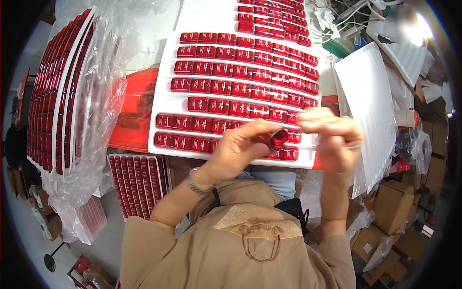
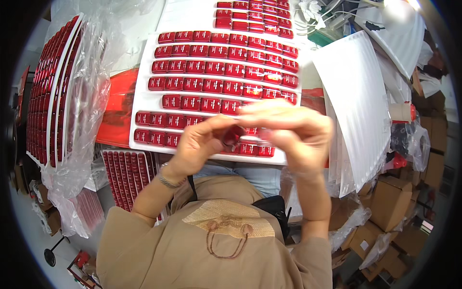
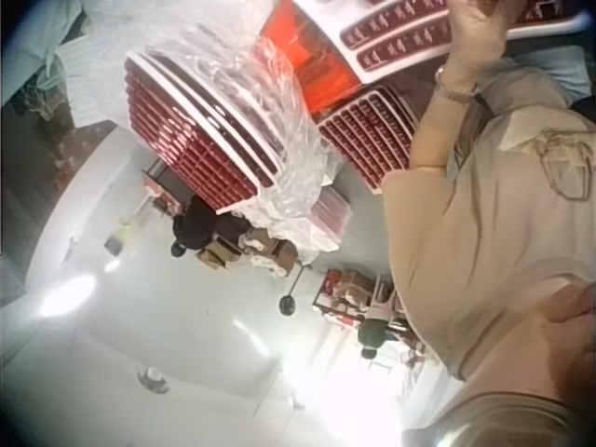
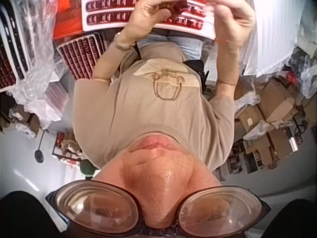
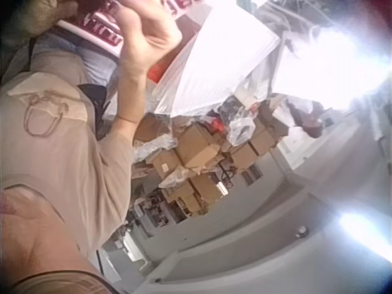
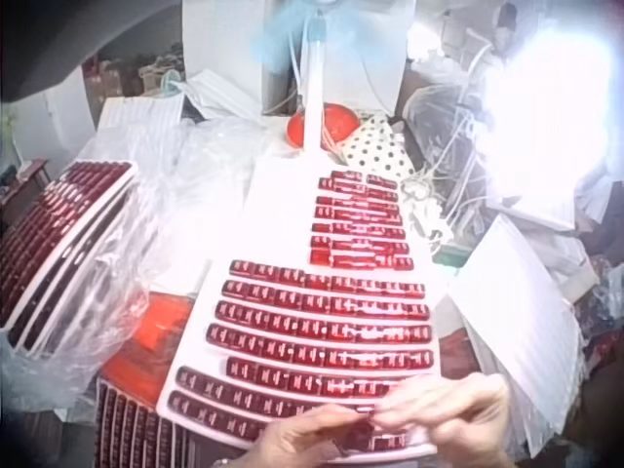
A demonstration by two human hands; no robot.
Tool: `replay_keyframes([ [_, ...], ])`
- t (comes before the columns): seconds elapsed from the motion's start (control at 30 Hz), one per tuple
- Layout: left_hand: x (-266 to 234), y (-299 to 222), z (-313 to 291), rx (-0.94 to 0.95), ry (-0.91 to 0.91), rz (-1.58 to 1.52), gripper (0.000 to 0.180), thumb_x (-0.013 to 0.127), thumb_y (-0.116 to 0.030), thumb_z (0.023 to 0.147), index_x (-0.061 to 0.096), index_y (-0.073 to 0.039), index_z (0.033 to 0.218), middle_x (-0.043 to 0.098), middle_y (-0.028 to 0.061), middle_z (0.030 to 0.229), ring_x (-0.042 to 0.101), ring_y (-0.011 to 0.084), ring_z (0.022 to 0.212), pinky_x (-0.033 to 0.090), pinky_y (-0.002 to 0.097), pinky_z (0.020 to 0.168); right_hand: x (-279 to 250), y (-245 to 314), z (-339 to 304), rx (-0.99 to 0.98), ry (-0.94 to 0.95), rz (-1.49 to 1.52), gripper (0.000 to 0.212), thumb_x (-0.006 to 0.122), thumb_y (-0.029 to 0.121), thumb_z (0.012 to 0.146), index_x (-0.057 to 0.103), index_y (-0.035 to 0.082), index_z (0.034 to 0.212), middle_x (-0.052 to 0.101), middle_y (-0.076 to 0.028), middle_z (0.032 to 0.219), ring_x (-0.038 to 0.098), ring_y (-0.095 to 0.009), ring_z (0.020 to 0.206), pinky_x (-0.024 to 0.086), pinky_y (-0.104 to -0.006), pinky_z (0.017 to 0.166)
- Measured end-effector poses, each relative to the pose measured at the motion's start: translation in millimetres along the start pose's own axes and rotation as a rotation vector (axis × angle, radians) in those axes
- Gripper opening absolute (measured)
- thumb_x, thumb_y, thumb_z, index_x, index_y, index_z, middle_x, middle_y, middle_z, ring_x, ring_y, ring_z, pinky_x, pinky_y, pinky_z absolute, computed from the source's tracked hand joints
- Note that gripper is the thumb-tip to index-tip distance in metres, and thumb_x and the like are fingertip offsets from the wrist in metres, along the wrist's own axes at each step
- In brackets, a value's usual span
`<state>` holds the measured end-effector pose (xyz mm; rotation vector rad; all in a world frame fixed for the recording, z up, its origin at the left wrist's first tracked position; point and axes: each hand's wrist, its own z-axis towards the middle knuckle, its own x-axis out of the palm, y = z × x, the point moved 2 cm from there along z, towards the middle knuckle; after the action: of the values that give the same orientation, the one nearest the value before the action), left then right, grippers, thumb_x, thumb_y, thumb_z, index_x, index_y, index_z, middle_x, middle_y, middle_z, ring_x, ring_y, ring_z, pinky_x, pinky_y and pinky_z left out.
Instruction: Inspecting and organizing red components into plastic trays at a factory workstation.
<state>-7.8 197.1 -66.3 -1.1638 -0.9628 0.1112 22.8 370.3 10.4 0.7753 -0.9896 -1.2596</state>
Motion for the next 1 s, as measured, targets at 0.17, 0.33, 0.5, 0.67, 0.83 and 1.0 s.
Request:
replay_keyframes([
  [0.17,11.4,5.6,-9.3,-0.07,0.09,-0.094,0.04,0.052,-0.008,0.094,0.043,0.001,0.131,0.057,0.0085,0.111,0.056,0.0124,0.097,0.047,0.0277,0.085,12.9,-11.8,-2.6,-0.088,0.148,-0.295,0.022,0.069,0.008,0.079,0.066,-0.002,0.099,0.069,-0.019,0.088,0.065,-0.03,0.093,0.05,-0.041,0.083],
  [0.33,16.2,12.1,-26.4,-0.209,0.118,-0.291,0.047,0.054,-0.034,0.093,0.049,0.0,0.124,0.059,0.0101,0.108,0.057,0.0134,0.089,0.047,0.0264,0.075,9.2,-12.0,-18.2,-0.204,0.354,-0.396,0.028,0.071,0.014,0.077,0.067,-0.001,0.101,0.066,-0.017,0.101,0.063,-0.032,0.095,0.05,-0.0377,0.08],
  [0.5,-12.6,-1.2,-23.9,-0.12,0.123,-0.008,0.039,0.051,-0.037,0.094,0.057,-0.004,0.116,0.058,0.0086,0.108,0.058,0.0144,0.091,0.05,0.0269,0.081,-46.5,40.6,-19.4,0.161,0.502,-0.65,0.042,0.07,0.021,0.079,0.061,0.005,0.116,0.063,-0.012,0.112,0.058,-0.029,0.103,0.045,-0.0382,0.092],
  [0.67,-101.2,-78.4,-41.1,0.171,-0.417,1.308,0.031,0.058,-0.001,0.086,0.058,-0.001,0.117,0.053,0.0103,0.106,0.054,0.02,0.098,0.046,0.0287,0.083,-328.5,60.1,-35.0,0.183,-0.661,-1.598,0.046,0.048,0.037,0.095,0.056,-0.004,0.115,0.063,-0.021,0.105,0.061,-0.028,0.094,0.045,-0.0345,0.087],
  [0.83,-116.4,-73.5,-34.5,0.103,-0.335,1.678,0.031,0.064,-0.001,0.079,0.061,0.0,0.11,0.054,0.0137,0.102,0.055,0.0285,0.095,0.045,0.0346,0.083,-435.8,-3.9,-52.0,0.526,-0.437,-1.864,0.054,0.039,0.039,0.095,0.05,-0.009,0.117,0.054,-0.03,0.117,0.051,-0.044,0.111,0.04,-0.0461,0.094],
  [1.0,-110.0,-72.1,-29.0,0.155,-0.39,1.606,0.036,0.067,-0.003,0.075,0.06,-0.002,0.11,0.057,0.0126,0.104,0.056,0.0296,0.097,0.045,0.0371,0.085,-412.6,26.1,-43.4,0.341,-0.365,-2.034,0.042,0.053,0.03,0.09,0.054,-0.001,0.117,0.06,-0.024,0.109,0.056,-0.038,0.101,0.044,-0.0429,0.088],
])
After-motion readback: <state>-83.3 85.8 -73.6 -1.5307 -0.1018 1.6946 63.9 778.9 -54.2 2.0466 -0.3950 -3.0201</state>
